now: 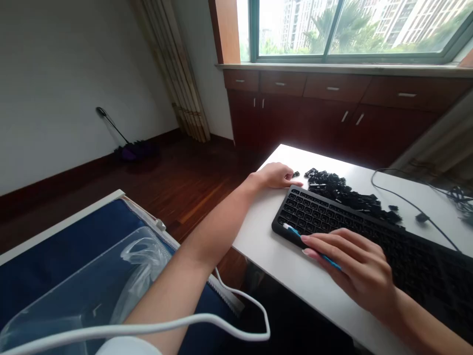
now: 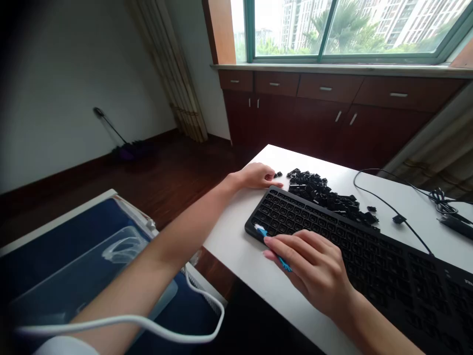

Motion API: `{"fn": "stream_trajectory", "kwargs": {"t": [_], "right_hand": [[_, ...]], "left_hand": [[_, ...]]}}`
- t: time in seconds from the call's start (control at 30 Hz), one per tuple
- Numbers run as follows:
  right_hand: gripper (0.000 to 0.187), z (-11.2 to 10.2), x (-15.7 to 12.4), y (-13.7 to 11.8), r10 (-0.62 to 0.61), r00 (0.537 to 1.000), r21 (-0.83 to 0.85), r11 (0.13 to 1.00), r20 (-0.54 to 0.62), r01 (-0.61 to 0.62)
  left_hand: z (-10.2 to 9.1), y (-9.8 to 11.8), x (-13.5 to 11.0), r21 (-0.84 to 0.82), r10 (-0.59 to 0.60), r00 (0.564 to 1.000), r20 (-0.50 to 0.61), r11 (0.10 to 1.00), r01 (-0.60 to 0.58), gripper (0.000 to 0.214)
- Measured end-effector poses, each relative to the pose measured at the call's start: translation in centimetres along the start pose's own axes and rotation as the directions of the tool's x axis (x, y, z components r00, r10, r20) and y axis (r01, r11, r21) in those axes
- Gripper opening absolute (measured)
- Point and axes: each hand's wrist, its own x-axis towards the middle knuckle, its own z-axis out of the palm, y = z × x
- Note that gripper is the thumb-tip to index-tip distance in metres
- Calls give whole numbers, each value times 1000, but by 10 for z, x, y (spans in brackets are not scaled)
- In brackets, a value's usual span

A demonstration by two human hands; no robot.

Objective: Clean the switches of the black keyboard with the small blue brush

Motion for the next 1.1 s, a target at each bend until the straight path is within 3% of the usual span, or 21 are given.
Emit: {"fn": "stream_trajectory", "kwargs": {"t": [0.13,0.23,0.33,0.4,0.5,0.63,0.77,0.87,1.0,1.1], "right_hand": [[54,1,-7,1,54,998,-114,992,-43,-59],[50,5,-4,-5,86,996,-171,982,11,-83],[37,9,-1,-13,130,989,-141,983,71,-119],[27,9,-2,-16,133,988,-37,991,83,-130],[29,5,-5,-16,96,992,80,992,78,-102],[41,2,-8,-13,123,989,-14,992,83,-123],[26,1,-9,-10,190,978,22,981,91,-193],[27,-1,-11,-9,194,980,91,976,47,-197],[36,-4,-12,-4,217,976,-16,976,23,-217],[22,-5,-12,2,298,954,-16,955,31,-298]], "left_hand": [[3,-3,0,7,10,1000,-18,1000,-10,61],[6,-6,3,31,9,1000,-12,999,-9,59],[7,-6,6,49,9,1000,-5,999,-9,58],[6,-6,6,47,4,1000,0,999,-4,58],[5,-3,7,25,-1,1000,24,1000,0,58],[4,-1,7,4,-11,999,34,1000,11,58],[5,0,9,16,-17,999,32,1000,16,58],[5,0,9,23,-16,1000,26,1000,15,57],[5,2,9,26,-21,999,26,999,20,57],[5,3,10,29,-22,999,26,999,22,57]]}}
